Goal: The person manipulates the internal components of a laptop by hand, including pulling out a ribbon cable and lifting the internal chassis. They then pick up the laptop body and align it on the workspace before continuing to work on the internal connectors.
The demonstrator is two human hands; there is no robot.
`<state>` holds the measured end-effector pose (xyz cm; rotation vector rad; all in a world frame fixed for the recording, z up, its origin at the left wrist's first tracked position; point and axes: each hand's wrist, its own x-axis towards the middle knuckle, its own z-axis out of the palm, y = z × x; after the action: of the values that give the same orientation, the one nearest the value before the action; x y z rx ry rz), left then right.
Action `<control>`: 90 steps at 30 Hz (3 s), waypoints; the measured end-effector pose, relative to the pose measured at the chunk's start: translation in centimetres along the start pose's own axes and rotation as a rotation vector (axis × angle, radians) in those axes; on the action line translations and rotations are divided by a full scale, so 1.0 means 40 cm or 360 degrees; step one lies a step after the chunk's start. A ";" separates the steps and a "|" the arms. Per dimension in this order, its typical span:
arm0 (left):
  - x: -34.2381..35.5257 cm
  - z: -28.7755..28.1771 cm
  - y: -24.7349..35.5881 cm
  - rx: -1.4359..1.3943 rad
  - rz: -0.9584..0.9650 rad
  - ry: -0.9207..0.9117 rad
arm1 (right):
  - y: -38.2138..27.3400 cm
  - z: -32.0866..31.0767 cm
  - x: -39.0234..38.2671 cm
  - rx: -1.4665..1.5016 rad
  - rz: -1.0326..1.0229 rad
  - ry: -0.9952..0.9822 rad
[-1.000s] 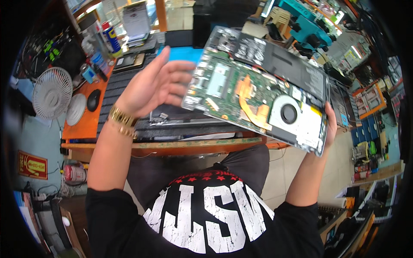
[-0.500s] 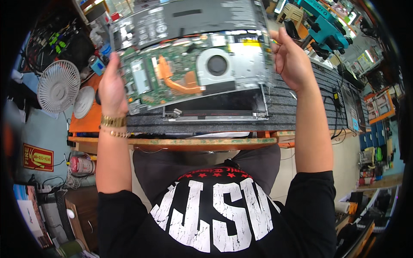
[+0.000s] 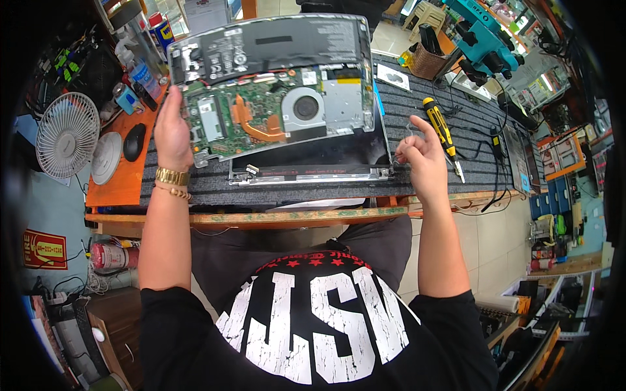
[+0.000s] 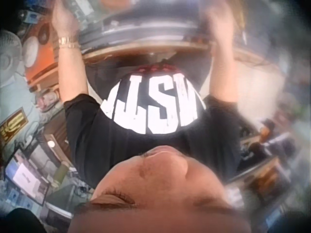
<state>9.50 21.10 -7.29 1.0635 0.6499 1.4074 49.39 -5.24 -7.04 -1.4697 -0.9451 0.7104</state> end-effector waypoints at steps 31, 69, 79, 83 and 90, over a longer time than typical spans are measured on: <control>-0.037 0.123 -0.052 -0.0041 -0.0156 -0.0370 | -0.013 0.012 -0.074 0.0125 -0.0326 0.0220; -0.042 0.123 -0.072 0.0000 -0.0088 -0.0452 | 0.031 -0.066 0.040 0.0095 0.0114 0.0310; -0.055 0.116 -0.065 0.0118 -0.0098 -0.0489 | 0.045 -0.077 0.042 0.0137 0.0062 0.0300; -0.068 0.115 -0.059 0.0156 -0.0120 -0.0255 | 0.050 -0.071 0.046 0.0142 0.0029 0.0293; -0.059 0.127 -0.071 -0.0061 -0.0201 -0.0394 | 0.007 -0.064 0.013 -0.0189 -0.0150 0.0709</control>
<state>14.99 18.23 -8.13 1.1246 0.4987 1.1530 51.89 -6.05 -6.96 -1.5891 -0.7128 0.2419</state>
